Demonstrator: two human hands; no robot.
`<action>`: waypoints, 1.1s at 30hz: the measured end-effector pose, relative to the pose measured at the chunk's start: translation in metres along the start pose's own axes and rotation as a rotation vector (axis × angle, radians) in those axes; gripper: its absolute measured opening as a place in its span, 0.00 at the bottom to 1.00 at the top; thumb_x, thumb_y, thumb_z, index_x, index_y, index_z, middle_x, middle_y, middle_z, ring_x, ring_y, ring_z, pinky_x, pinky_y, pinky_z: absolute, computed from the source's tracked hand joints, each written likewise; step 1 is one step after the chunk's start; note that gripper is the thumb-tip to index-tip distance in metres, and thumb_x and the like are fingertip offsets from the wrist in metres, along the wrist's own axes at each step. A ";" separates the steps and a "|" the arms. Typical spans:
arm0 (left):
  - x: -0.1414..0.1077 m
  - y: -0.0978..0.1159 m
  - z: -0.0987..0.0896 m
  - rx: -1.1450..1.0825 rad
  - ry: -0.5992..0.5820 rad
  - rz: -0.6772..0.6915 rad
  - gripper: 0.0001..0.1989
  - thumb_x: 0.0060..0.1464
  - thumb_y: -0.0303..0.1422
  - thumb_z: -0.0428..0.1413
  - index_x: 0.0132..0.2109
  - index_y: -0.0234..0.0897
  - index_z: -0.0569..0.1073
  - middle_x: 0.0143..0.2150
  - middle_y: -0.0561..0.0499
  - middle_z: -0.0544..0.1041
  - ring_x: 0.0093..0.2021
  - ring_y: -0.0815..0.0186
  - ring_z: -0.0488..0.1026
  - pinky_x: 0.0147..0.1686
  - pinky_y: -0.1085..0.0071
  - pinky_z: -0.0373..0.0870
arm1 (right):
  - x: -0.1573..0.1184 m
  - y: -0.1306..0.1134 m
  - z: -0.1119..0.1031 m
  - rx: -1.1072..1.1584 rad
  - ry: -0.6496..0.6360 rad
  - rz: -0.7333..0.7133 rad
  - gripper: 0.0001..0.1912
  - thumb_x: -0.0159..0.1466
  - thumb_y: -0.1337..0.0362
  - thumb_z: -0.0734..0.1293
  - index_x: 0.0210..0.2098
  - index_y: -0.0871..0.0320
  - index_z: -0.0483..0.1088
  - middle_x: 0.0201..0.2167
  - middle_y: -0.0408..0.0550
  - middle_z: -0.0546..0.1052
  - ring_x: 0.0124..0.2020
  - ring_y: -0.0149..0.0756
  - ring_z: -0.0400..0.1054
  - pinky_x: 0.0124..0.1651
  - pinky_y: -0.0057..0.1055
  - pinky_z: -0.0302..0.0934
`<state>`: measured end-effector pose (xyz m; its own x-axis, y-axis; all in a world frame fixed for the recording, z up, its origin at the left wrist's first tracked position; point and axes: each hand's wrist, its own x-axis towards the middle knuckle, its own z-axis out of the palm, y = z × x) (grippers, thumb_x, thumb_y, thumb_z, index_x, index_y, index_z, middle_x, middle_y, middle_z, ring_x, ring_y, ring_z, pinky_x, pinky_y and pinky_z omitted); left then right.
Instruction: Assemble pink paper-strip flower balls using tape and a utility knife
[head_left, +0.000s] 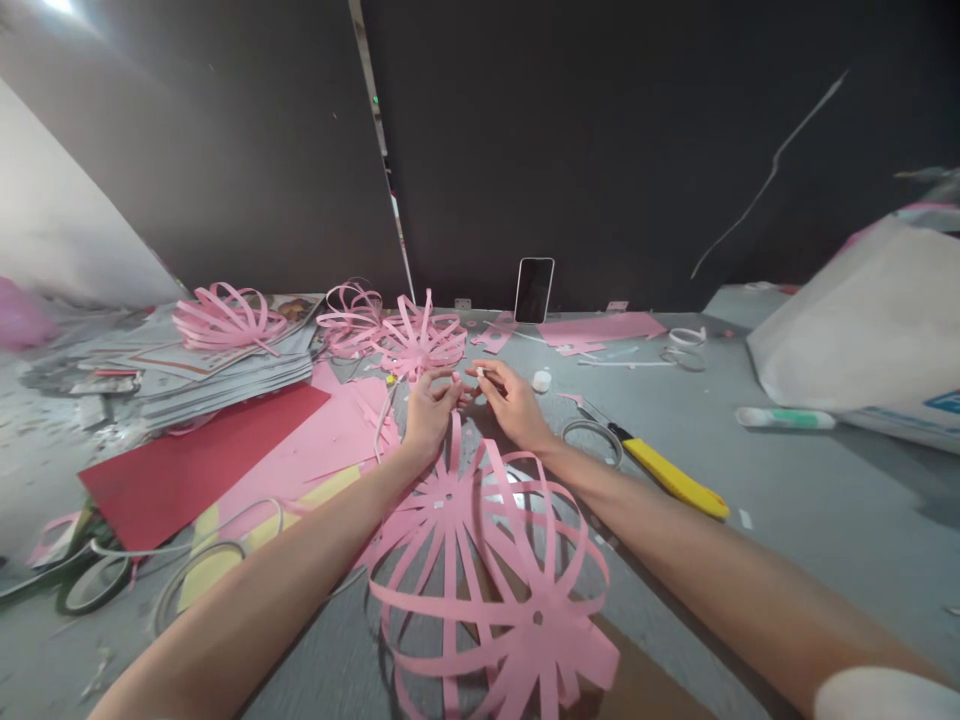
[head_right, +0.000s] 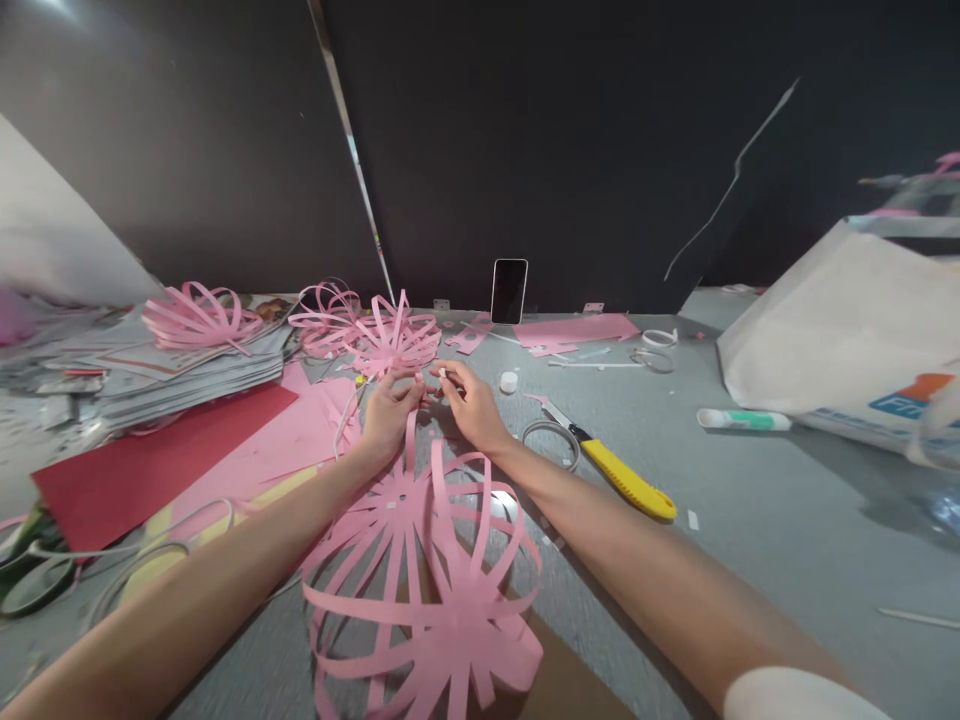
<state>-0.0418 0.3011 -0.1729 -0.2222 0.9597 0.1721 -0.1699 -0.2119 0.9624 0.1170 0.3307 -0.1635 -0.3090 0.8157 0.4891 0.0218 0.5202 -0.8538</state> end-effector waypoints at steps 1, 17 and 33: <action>0.000 0.000 0.000 0.006 0.011 -0.010 0.25 0.51 0.47 0.69 0.47 0.36 0.72 0.32 0.49 0.82 0.31 0.64 0.79 0.40 0.65 0.76 | 0.000 0.000 0.000 0.019 0.000 0.018 0.17 0.73 0.51 0.63 0.56 0.52 0.71 0.52 0.53 0.81 0.44 0.41 0.79 0.50 0.40 0.72; 0.003 -0.001 -0.003 0.128 0.104 0.024 0.21 0.55 0.51 0.65 0.35 0.35 0.78 0.30 0.50 0.79 0.30 0.66 0.74 0.34 0.69 0.72 | 0.001 0.005 -0.002 -0.107 -0.019 -0.011 0.13 0.70 0.52 0.67 0.44 0.52 0.79 0.51 0.49 0.83 0.52 0.45 0.77 0.55 0.42 0.69; 0.000 -0.001 -0.002 0.059 0.070 0.015 0.15 0.53 0.42 0.67 0.40 0.35 0.79 0.29 0.51 0.81 0.26 0.65 0.76 0.32 0.66 0.76 | 0.002 0.006 -0.002 -0.082 -0.032 -0.006 0.15 0.70 0.51 0.68 0.44 0.53 0.82 0.41 0.47 0.84 0.42 0.42 0.78 0.47 0.39 0.70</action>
<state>-0.0432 0.3012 -0.1737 -0.2912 0.9409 0.1730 -0.1093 -0.2124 0.9711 0.1180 0.3359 -0.1671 -0.3398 0.8044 0.4873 0.0973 0.5454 -0.8325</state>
